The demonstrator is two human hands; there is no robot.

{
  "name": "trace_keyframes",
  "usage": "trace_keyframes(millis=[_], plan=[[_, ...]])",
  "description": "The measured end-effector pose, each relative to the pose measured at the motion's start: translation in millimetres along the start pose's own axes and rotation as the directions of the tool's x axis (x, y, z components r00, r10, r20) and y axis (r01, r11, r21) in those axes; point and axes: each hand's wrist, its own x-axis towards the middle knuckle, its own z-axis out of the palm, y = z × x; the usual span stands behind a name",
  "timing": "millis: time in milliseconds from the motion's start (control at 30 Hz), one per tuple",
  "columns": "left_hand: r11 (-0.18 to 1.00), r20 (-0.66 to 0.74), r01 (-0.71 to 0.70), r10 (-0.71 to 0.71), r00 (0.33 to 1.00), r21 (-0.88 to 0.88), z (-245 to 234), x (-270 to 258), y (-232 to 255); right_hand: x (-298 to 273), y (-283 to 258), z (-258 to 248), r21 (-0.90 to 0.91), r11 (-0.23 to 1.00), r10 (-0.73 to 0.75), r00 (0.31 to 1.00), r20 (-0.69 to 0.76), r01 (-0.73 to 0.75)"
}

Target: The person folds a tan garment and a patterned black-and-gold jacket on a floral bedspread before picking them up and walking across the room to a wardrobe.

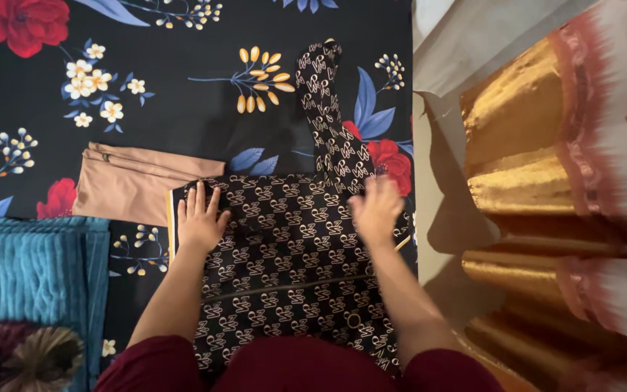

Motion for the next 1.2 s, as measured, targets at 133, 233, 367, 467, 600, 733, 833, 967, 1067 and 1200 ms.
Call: trace_keyframes(millis=[133,233,367,467,600,733,833,967,1067,1200], plan=[[0.999,-0.088,-0.049,0.049,0.995,-0.004,-4,-30,-7,-55,-23,-18,-0.015,0.957,-0.281,0.942,0.185,0.289],[1.000,-0.167,-0.017,0.018,0.986,0.009,4,-81,-20,-84,30,-23,-0.147,0.929,0.370,0.876,0.308,-0.340],[0.995,-0.060,0.101,-0.100,0.993,0.023,11,-191,-31,-147,70,-38,-0.181,0.880,0.469,0.860,0.199,-0.438],[0.930,0.104,0.349,-0.338,0.935,-0.115,9,-285,-24,-229,74,-67,-0.135,0.880,0.471,0.799,0.374,-0.455],[0.785,0.162,0.575,-0.552,0.818,-0.229,4,-366,-9,-331,56,-97,-0.123,0.581,0.734,0.453,0.507,-0.804],[0.457,0.547,0.777,-0.552,0.629,-0.432,-2,-399,-13,-398,50,-120,-0.090,0.676,0.625,0.505,0.595,-0.731],[0.420,0.639,0.763,-0.421,0.644,-0.492,-3,-407,-15,-408,61,-127,0.049,0.730,0.458,0.541,0.706,-0.682],[-0.144,0.720,0.750,-0.442,0.535,-0.646,-3,-406,-19,-406,74,-137,0.187,0.737,0.242,0.512,0.824,-0.650],[-0.545,0.746,0.525,-0.348,0.568,-0.654,-5,-404,-18,-408,83,-151,0.202,-0.250,0.124,0.175,0.977,-0.947],[-0.744,0.399,0.193,-0.106,0.911,-0.640,-11,-364,-26,-345,108,-156,0.289,-0.513,-0.005,0.340,0.940,-0.808]])
